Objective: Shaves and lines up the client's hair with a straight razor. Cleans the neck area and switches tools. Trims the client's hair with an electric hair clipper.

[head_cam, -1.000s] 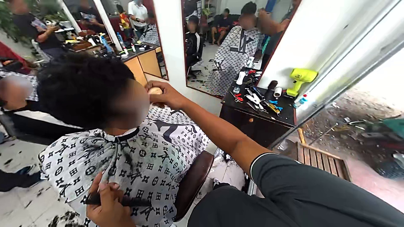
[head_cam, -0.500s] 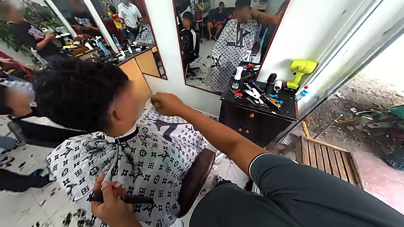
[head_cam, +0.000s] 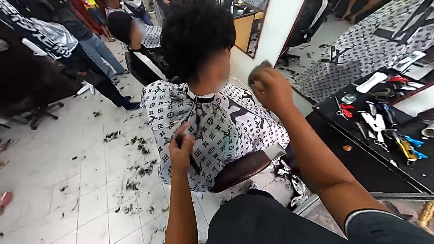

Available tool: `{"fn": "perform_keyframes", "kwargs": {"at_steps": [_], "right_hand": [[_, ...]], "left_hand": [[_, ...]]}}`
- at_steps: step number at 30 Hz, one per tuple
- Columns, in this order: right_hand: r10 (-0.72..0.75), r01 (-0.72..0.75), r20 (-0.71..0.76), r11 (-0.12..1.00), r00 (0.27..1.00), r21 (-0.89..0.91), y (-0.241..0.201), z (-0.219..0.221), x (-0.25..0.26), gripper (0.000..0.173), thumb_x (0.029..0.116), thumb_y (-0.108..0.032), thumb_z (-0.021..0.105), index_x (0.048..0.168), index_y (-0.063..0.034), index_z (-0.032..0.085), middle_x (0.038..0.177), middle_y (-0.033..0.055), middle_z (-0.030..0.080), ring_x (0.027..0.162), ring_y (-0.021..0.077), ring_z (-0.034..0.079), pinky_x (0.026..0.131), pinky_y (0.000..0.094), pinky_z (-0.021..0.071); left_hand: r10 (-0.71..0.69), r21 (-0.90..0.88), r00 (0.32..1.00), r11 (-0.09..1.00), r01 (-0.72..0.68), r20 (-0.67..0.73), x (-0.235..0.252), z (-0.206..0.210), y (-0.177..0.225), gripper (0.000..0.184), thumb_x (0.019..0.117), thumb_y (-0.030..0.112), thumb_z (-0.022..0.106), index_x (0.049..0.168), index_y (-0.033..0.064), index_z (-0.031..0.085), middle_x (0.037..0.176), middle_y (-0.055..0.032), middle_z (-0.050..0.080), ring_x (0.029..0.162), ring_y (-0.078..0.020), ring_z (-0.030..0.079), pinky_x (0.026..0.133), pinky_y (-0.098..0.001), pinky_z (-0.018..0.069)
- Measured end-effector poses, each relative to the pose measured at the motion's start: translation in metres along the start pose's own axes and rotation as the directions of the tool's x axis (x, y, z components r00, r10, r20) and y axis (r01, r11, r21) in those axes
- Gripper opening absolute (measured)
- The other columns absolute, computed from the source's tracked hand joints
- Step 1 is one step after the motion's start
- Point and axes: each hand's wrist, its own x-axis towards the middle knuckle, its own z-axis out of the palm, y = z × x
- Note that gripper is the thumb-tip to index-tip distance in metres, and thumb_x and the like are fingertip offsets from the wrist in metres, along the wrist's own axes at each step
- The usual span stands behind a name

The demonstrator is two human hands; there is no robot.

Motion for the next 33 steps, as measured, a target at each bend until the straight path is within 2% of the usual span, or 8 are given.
{"fn": "perform_keyframes", "kwargs": {"at_steps": [3, 5, 8, 11, 17, 21, 25, 33], "right_hand": [[0.256, -0.256, 0.018, 0.955, 0.966, 0.148, 0.052, -0.01, -0.058, 0.038, 0.0933, -0.025, 0.074, 0.118, 0.0032, 0.067, 0.114, 0.0249, 0.068, 0.103, 0.04, 0.067, 0.09, 0.061, 0.0532], [0.443, -0.45, 0.084, 0.882, 0.893, 0.137, 0.091, -0.011, -0.111, 0.039, 0.0921, -0.028, 0.075, 0.118, 0.0001, 0.068, 0.113, 0.0225, 0.069, 0.103, 0.0379, 0.068, 0.092, 0.0606, 0.0536], [0.688, -0.69, 0.052, 0.72, 0.724, 0.078, 0.156, -0.026, -0.199, 0.038, 0.0935, -0.03, 0.073, 0.123, -0.0066, 0.069, 0.118, 0.0178, 0.069, 0.108, 0.0344, 0.067, 0.095, 0.0598, 0.0533], [0.851, -0.842, -0.197, 0.517, 0.487, 0.151, 0.214, -0.067, -0.274, 0.038, 0.0953, -0.031, 0.073, 0.123, -0.0056, 0.069, 0.122, 0.0178, 0.068, 0.112, 0.0315, 0.066, 0.099, 0.0544, 0.0534], [0.889, -0.96, -0.416, 0.257, 0.19, 0.113, 0.372, -0.174, -0.4, 0.04, 0.1018, -0.016, 0.052, 0.138, -0.0022, 0.06, 0.146, 0.0233, 0.053, 0.135, 0.0359, 0.053, 0.112, 0.0529, 0.0434], [0.917, -0.989, -0.375, 0.144, 0.139, -0.015, 0.485, -0.211, -0.469, 0.037, 0.0966, -0.008, 0.057, 0.132, -0.0014, 0.065, 0.155, 0.0277, 0.042, 0.144, 0.0444, 0.04, 0.116, 0.0625, 0.0353], [0.934, -0.987, -0.32, 0.143, 0.159, -0.074, 0.56, -0.224, -0.516, 0.038, 0.097, -0.001, 0.052, 0.133, -0.0021, 0.066, 0.16, 0.0258, 0.036, 0.147, 0.0437, 0.036, 0.118, 0.0611, 0.0322], [0.906, -0.983, -0.383, 0.157, 0.182, -0.096, 0.594, -0.209, -0.538, 0.031, 0.0927, -0.013, 0.062, 0.121, -0.0029, 0.071, 0.155, 0.022, 0.044, 0.143, 0.0406, 0.042, 0.117, 0.0592, 0.0342]], "left_hand": [[-0.115, 0.227, 0.893, 0.974, 0.014, 0.435, -0.047, 0.044, 0.015, 0.059, 0.0943, 0.045, 0.069, 0.136, 0.0043, 0.062, 0.076, 0.0097, 0.063, 0.061, 0.0038, 0.054, 0.057, -0.0175, 0.0495], [-0.364, 0.417, 0.645, 0.906, 0.077, 0.672, -0.082, 0.075, -0.001, 0.071, 0.0883, 0.052, 0.073, 0.142, 0.0079, 0.06, 0.073, 0.0034, 0.065, 0.058, -0.0046, 0.055, 0.056, -0.0277, 0.0519], [-0.752, 0.781, 0.349, 0.619, 0.081, 0.559, -0.114, 0.1, -0.065, 0.066, 0.0917, 0.051, 0.071, 0.145, 0.0142, 0.059, 0.089, -0.0132, 0.071, 0.077, -0.0269, 0.068, 0.076, -0.0513, 0.0572], [-0.859, 0.947, 0.401, 0.309, -0.091, 0.319, -0.118, 0.124, -0.111, 0.056, 0.1, 0.038, 0.065, 0.146, 0.0085, 0.057, 0.109, -0.0256, 0.073, 0.099, -0.0448, 0.071, 0.092, -0.0667, 0.0524], [-0.816, 0.869, 0.342, 0.494, -0.007, 0.467, -0.087, 0.24, -0.145, 0.039, 0.1047, 0.03, 0.056, 0.136, 0.0086, 0.066, 0.081, -0.0123, 0.069, 0.068, -0.0247, 0.063, 0.071, -0.0493, 0.0539], [-0.743, 0.784, 0.35, 0.62, 0.037, 0.571, -0.053, 0.378, -0.187, 0.036, 0.1084, 0.025, 0.049, 0.133, 0.0051, 0.066, 0.075, -0.0068, 0.068, 0.061, -0.0161, 0.064, 0.063, -0.0381, 0.0571], [-0.692, 0.754, 0.339, 0.65, -0.089, 0.637, -0.008, 0.537, -0.225, 0.04, 0.1064, 0.026, 0.053, 0.138, 0.0037, 0.062, 0.102, -0.0147, 0.073, 0.086, -0.0246, 0.07, 0.084, -0.0459, 0.0575], [-0.548, 0.746, 0.521, 0.577, -0.331, 0.655, 0.067, 0.758, -0.314, 0.044, 0.1024, 0.033, 0.062, 0.139, 0.0085, 0.063, 0.138, -0.0205, 0.06, 0.122, -0.0361, 0.062, 0.102, -0.0557, 0.0515]]}}
